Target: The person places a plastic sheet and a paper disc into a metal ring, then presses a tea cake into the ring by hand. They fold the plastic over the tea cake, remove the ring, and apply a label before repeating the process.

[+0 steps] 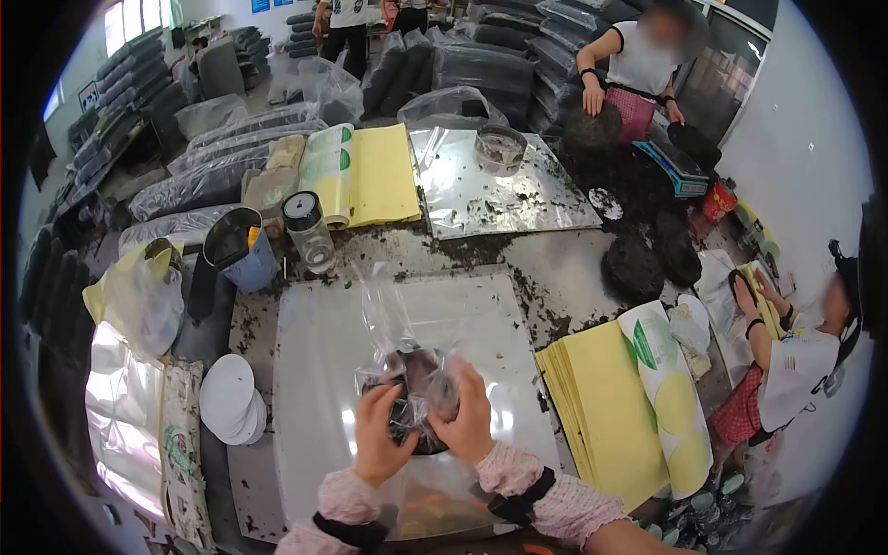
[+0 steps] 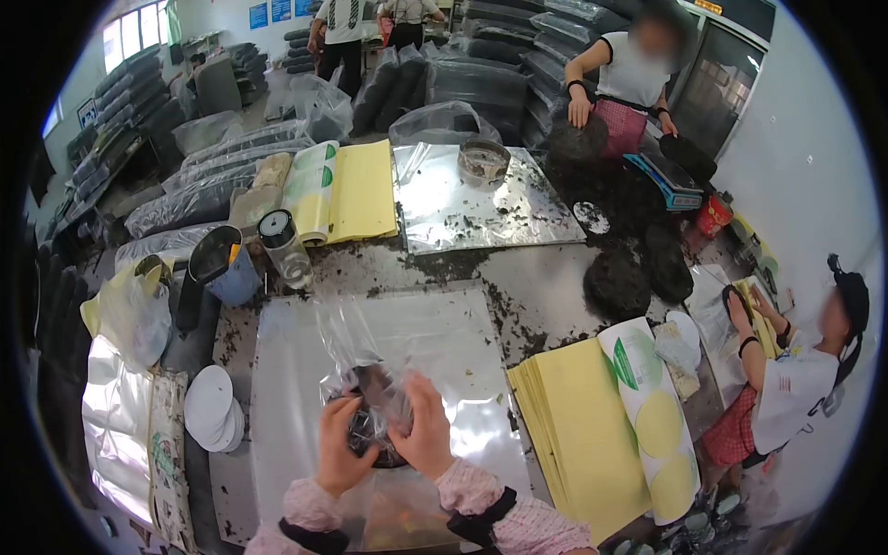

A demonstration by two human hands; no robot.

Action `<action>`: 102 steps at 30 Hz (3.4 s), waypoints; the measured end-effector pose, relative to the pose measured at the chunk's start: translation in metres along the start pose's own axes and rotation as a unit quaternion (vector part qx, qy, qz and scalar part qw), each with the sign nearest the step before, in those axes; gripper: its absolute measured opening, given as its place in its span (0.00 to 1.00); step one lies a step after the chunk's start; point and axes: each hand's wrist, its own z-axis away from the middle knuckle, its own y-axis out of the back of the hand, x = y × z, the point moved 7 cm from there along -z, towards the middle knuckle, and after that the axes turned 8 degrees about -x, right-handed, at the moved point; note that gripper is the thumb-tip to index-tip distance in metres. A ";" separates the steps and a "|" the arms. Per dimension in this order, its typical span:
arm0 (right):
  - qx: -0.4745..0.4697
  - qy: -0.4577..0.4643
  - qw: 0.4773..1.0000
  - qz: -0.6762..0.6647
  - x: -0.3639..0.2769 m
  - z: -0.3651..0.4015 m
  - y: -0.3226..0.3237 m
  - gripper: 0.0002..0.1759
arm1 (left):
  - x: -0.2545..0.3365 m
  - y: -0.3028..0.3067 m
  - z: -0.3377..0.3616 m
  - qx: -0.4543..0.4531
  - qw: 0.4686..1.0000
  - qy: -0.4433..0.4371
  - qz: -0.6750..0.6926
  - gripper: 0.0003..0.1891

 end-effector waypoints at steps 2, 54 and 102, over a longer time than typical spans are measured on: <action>-0.029 0.063 0.997 0.029 -0.002 -0.007 -0.003 0.28 | -0.002 0.024 -0.008 0.030 0.994 -0.012 0.103 0.42; 0.214 -0.274 0.843 0.410 0.204 0.059 0.355 0.10 | 0.033 -0.062 -0.039 -0.281 0.939 -0.058 -0.189 0.45; -0.520 0.051 0.826 0.214 0.003 -0.009 -0.068 0.46 | -0.004 -0.031 -0.060 -0.197 0.977 -0.075 0.035 0.27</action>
